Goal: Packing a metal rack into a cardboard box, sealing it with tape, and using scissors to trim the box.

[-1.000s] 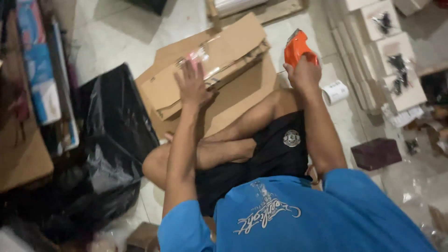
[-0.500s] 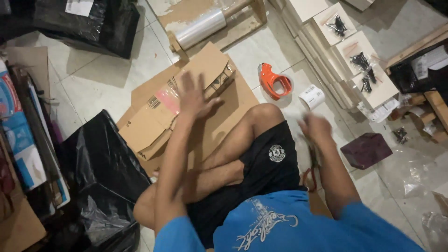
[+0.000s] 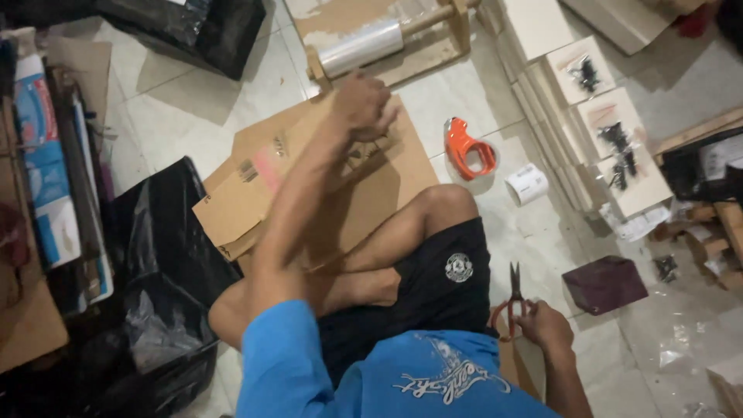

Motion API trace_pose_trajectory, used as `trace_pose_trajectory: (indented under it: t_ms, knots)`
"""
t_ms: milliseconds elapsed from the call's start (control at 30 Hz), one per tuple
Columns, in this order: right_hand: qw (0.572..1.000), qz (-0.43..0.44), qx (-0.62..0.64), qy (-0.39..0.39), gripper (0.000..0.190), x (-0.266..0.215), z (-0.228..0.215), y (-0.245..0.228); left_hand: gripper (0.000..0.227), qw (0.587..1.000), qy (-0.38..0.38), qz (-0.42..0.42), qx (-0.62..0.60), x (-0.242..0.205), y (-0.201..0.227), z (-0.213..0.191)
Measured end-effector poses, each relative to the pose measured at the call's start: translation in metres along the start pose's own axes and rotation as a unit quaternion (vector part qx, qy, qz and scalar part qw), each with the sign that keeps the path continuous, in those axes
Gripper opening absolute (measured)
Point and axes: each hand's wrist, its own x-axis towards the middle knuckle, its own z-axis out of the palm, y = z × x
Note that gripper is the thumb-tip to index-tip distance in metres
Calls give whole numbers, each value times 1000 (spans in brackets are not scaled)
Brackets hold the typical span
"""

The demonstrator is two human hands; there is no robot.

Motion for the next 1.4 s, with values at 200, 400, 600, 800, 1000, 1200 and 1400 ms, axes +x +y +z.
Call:
trace_pose_trajectory:
  t_ms: [200,400,600,800,1000,1200,1400]
  knots:
    - [995,-92,-4,40,44,34,48,27,25,952,249,175,3,-119,72,-207]
    - [970,-170,125,117,62,3,41,12,43,907,371,189,63,-219,127,-244]
    - [946,-143,227,184,61,59,32,-30,40,881,454,130,29,-246,171,-220]
    - [711,-576,271,297,29,-47,-104,-117,40,877,470,85,59,-250,179,-212]
    - [681,-662,311,19,21,-152,-208,-204,41,853,500,-6,149,-244,216,-199]
    - [720,-607,281,186,40,-208,-186,-294,54,880,435,-83,170,-224,284,-222]
    - [637,-657,403,21,33,-174,-179,-306,91,919,210,-254,215,-200,222,-298]
